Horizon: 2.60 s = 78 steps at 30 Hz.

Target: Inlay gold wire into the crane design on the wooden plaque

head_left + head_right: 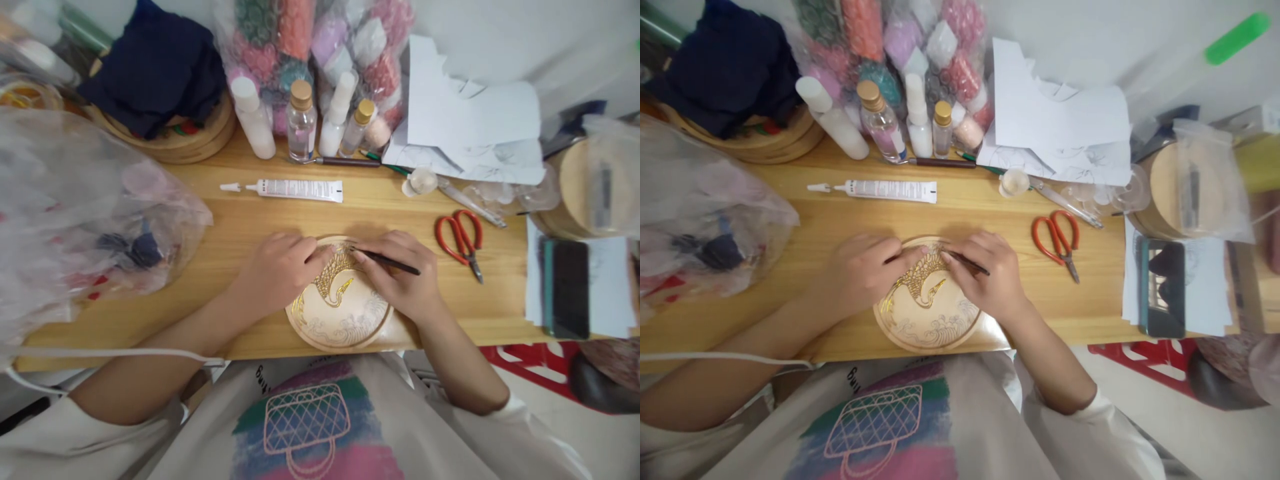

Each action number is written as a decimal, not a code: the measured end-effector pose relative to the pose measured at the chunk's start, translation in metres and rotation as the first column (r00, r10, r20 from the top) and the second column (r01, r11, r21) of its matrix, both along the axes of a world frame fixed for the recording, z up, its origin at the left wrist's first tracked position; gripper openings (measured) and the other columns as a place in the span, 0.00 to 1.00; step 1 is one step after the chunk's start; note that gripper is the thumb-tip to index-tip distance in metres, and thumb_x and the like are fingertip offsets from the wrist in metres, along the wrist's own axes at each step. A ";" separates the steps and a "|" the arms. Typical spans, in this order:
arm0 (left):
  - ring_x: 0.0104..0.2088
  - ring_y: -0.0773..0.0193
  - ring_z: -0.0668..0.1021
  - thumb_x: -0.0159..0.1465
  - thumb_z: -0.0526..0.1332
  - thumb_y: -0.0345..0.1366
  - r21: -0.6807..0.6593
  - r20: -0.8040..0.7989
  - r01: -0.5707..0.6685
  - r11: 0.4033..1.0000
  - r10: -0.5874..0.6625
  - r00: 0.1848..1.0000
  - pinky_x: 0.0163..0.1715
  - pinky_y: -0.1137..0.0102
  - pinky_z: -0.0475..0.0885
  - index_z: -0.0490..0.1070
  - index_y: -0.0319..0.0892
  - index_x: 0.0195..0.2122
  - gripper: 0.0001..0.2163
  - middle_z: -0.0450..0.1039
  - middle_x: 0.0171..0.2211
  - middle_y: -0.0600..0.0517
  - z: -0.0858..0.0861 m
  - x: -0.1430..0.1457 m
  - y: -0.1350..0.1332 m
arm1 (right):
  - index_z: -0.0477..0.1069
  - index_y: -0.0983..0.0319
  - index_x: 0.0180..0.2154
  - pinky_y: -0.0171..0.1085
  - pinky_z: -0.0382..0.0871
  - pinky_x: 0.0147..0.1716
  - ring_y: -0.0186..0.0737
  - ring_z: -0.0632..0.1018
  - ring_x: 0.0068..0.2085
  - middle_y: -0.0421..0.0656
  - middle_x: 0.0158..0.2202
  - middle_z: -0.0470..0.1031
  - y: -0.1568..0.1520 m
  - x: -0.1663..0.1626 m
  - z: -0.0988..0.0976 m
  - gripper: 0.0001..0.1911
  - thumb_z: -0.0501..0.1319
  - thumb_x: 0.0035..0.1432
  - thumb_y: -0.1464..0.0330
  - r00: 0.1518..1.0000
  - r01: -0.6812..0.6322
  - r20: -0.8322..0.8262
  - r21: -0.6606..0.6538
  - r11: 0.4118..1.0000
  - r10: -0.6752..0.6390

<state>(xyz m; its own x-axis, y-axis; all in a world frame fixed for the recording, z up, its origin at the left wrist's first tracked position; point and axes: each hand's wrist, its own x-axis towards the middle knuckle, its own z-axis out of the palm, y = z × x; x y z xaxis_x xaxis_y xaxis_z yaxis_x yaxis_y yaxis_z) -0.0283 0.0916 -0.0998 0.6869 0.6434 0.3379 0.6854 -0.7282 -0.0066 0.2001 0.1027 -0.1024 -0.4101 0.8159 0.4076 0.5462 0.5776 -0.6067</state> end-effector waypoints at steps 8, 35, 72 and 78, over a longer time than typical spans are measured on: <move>0.27 0.63 0.70 0.74 0.53 0.29 0.022 -0.030 -0.016 1.000 0.017 0.999 0.29 0.66 0.61 0.78 0.40 0.44 0.13 0.66 0.23 0.53 0.002 0.000 -0.001 | 0.80 0.59 0.39 0.39 0.70 0.30 0.38 0.78 0.29 0.42 0.29 0.80 0.001 -0.002 -0.001 0.04 0.65 0.63 0.70 1.000 -0.011 -0.010 -0.014 1.000 0.011; 0.28 0.62 0.75 0.72 0.51 0.26 -0.055 0.029 -0.073 0.996 0.075 0.997 0.28 0.67 0.66 0.76 0.38 0.46 0.13 0.71 0.24 0.52 0.001 0.005 -0.010 | 0.79 0.59 0.38 0.39 0.70 0.29 0.40 0.80 0.30 0.42 0.30 0.82 -0.009 -0.009 0.000 0.04 0.64 0.63 0.71 0.996 0.073 0.057 0.039 0.997 -0.075; 0.43 0.54 0.83 0.68 0.58 0.29 -0.699 0.019 -0.309 0.645 0.448 0.894 0.40 0.64 0.76 0.81 0.45 0.43 0.11 0.83 0.43 0.49 0.026 0.034 -0.018 | 0.81 0.62 0.32 0.37 0.72 0.32 0.38 0.79 0.29 0.44 0.28 0.81 -0.016 -0.021 -0.005 0.09 0.63 0.62 0.67 0.959 0.261 -0.074 -0.132 0.956 -0.272; 0.37 0.58 0.83 0.67 0.60 0.27 -0.564 0.178 -0.241 0.790 0.401 0.898 0.34 0.68 0.73 0.82 0.43 0.41 0.11 0.84 0.39 0.50 0.020 0.023 -0.018 | 0.81 0.61 0.32 0.36 0.69 0.29 0.35 0.74 0.26 0.42 0.25 0.79 -0.015 -0.020 0.001 0.07 0.64 0.60 0.67 0.938 0.250 -0.183 -0.234 0.940 -0.295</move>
